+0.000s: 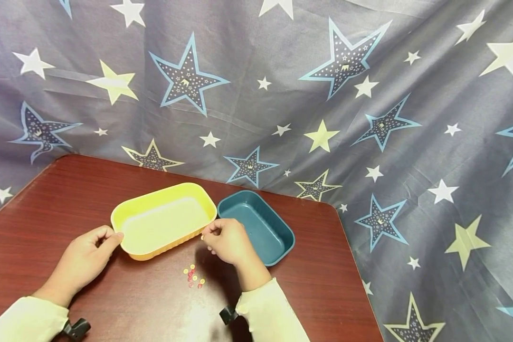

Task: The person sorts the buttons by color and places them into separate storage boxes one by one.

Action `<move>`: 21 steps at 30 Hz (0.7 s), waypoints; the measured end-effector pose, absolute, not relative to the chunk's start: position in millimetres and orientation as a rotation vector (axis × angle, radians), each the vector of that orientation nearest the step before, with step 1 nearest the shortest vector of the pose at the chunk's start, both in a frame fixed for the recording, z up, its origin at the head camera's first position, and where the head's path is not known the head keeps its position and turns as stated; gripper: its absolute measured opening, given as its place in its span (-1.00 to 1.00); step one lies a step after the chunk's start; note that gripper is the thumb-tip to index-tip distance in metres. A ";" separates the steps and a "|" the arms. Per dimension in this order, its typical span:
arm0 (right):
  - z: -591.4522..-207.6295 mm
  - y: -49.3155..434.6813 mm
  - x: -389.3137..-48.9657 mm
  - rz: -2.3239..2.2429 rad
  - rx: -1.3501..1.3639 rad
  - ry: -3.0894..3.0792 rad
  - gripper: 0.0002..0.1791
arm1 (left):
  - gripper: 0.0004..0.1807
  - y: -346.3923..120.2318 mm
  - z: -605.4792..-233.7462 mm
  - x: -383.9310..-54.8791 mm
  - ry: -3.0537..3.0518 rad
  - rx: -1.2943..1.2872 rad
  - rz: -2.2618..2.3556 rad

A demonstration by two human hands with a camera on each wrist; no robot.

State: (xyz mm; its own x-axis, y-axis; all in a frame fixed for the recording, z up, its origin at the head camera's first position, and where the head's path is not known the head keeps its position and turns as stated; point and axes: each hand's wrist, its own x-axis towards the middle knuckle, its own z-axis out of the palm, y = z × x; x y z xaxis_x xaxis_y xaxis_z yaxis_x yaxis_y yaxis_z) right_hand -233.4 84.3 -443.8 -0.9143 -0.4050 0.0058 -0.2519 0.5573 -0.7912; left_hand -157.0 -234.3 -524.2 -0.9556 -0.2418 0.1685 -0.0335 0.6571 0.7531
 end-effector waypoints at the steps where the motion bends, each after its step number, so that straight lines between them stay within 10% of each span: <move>1: -442.3 83.3 -235.0 -1.297 -0.559 2.611 -0.96 | -0.67 -234.5 -524.6 -157.2 -2.620 0.220 -1.182; 21: -420.5 57.4 -271.6 -1.421 -0.432 2.538 -0.91 | -0.65 -233.6 -524.7 -156.7 -2.613 0.206 -1.193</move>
State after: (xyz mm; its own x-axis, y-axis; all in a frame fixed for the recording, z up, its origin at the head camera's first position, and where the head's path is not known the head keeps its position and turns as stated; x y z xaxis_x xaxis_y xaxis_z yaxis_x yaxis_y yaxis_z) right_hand -271.6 57.4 -420.5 -0.9372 -0.3474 -0.0317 -0.1547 0.4952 -0.8549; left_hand -156.7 -233.6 -524.7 -0.9559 -0.2348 0.1767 -0.0203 0.6525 0.7575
